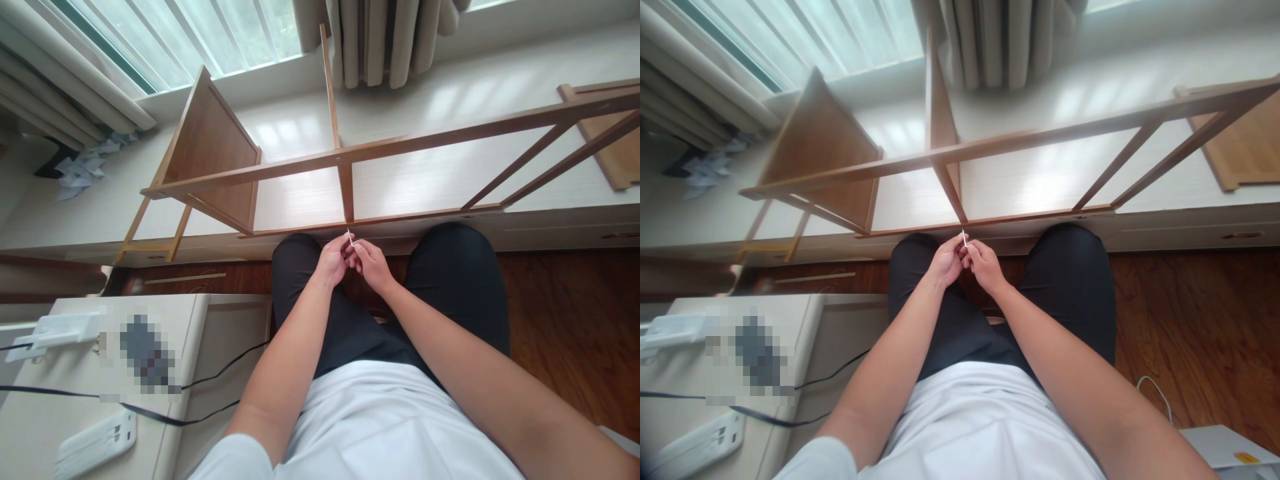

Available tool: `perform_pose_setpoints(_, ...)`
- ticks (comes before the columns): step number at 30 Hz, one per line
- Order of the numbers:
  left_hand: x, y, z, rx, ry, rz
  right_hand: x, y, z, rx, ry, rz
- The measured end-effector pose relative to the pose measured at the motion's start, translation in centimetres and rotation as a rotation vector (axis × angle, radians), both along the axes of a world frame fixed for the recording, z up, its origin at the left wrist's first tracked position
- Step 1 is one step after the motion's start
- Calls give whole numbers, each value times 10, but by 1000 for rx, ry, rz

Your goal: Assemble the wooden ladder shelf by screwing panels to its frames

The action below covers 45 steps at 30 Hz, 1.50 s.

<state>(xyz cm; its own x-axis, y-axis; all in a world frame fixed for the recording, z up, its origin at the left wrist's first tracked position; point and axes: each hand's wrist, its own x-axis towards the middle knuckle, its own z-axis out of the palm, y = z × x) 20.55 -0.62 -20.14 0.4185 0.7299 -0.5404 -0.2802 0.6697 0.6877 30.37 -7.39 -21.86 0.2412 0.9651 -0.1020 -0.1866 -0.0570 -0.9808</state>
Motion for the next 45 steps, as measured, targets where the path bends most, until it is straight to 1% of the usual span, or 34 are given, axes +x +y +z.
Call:
perform_pose_setpoints(3,0,0,-2,25,-6,-26,-1,2,-2,-40,101,42)
perform_pose_setpoints(8,-1,-1,-4,50,-4,-39,-1,2,-2,-59,199,45)
perform_pose_setpoints(18,-2,-2,-2,82,9,-42,-1,0,-1,-46,221,47)
perform_pose_setpoints(26,-2,-2,-2,56,18,-25,-3,-3,1,-34,162,19)
perform_pose_setpoints(32,-1,-2,2,35,30,-5,-4,-3,3,-29,87,-13)
perform_pose_setpoints(40,0,-1,4,16,34,11,-3,-3,0,-14,9,-55)
perform_pose_setpoints(42,0,-1,5,12,33,14,-1,-3,-2,3,-42,-63)
perform_pose_setpoints(45,0,0,5,4,37,31,1,-4,-6,27,-200,-69)
